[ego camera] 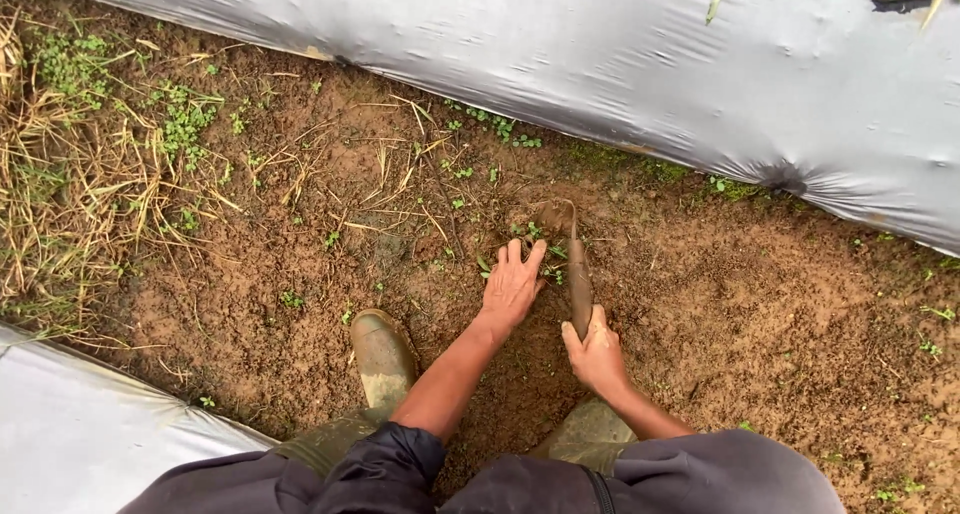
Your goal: The person uses a hoe to remove weeds from the soil between rows of plastic mulch in a garden. They repeatedly strike the ground to loosen the weeds and pull them out by hand, discarding the debris to the side.
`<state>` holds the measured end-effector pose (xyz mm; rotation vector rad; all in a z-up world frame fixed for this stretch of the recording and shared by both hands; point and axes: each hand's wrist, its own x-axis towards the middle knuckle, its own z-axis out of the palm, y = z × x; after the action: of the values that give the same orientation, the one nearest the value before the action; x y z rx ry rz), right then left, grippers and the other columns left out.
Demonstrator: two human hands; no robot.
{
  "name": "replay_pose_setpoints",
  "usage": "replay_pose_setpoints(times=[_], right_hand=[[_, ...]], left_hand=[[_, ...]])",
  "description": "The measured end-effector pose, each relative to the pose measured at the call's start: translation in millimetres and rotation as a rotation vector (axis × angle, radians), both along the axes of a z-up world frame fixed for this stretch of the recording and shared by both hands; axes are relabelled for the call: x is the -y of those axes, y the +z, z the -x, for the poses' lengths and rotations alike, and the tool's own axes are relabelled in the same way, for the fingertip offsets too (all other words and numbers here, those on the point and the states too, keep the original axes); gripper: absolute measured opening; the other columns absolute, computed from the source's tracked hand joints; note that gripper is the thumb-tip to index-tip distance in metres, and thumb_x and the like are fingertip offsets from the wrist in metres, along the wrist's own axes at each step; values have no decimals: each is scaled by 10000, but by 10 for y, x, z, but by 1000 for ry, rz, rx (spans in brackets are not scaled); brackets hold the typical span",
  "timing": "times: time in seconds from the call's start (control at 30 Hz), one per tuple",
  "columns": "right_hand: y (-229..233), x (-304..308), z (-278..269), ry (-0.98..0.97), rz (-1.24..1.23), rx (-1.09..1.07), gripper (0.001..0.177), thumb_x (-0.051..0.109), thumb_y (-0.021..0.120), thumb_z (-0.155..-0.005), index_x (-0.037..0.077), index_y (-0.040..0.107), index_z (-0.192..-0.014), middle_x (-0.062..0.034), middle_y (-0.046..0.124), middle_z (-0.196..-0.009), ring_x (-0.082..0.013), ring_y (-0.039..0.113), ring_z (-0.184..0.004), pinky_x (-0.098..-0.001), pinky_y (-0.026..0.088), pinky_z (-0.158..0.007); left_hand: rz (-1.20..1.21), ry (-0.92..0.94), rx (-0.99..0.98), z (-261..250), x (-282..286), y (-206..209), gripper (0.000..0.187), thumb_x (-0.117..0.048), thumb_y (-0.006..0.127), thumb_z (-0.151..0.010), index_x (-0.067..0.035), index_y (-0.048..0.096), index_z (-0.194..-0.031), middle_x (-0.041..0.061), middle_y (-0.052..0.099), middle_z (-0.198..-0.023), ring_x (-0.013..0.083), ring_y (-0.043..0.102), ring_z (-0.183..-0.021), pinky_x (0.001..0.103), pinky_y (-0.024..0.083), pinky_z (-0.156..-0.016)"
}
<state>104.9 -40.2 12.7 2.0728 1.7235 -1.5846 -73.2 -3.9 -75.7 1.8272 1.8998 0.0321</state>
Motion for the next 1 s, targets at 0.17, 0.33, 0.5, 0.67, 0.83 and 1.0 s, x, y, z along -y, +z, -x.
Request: replay_pose_setpoints(times=[0.17,0.33,0.5,0.67,0.83,1.0], right_hand=[[756,-581,141,112,93,-58,355,218,575,-1016,14,484,-1291,-177,671,-761,-231,651,-543,-294,536,-441],[1101,-990,447,345,55,-12,381,176,546,-1038,-33,448,-1341,-190,654,-795,-218,611,-526,-293,516,-426],[913,-480,1133,129,28,-149,305,185,536,-1042,-23,477,-1257,-130,621,-753,-177,602,-489,-254,524,-423],[413,288,1498,-93,9,-182,281,232,557,-1017,4,493,-1168,-127,617,-738,-174,623,-502,-266,534,-444],[-72,528,1700,-354,-112,-207,309,286,656,-924,51,529,-1079,-135,631,-623,-209,637,-427,-298,542,-404],[-46,280,1707,-636,-342,-172,268,251,598,-996,44,480,-1120,-145,626,-720,-203,616,-486,-278,547,-409]], left_hand=[[5,14,-12,445,17,69,578,-162,740,-934,-206,386,-1388,145,385,-1222,274,507,-1089,357,583,-751],[-76,100,-23,847,-36,441,561,-110,737,-929,-209,414,-1378,159,375,-1289,270,493,-1104,349,572,-797],[-126,217,-85,1194,35,813,575,-8,658,-929,-191,424,-1421,190,217,-1561,320,456,-1219,399,547,-870],[-40,47,-221,1362,209,573,781,-85,649,-930,-219,253,-1590,40,128,-1683,269,430,-1254,363,500,-884],[-26,23,-247,1352,99,228,857,-167,674,-907,-193,213,-1629,19,184,-1667,249,410,-1223,359,477,-890],[-21,46,-147,1320,114,249,782,-161,696,-833,-165,358,-1539,32,366,-1534,256,412,-1198,407,467,-882]])
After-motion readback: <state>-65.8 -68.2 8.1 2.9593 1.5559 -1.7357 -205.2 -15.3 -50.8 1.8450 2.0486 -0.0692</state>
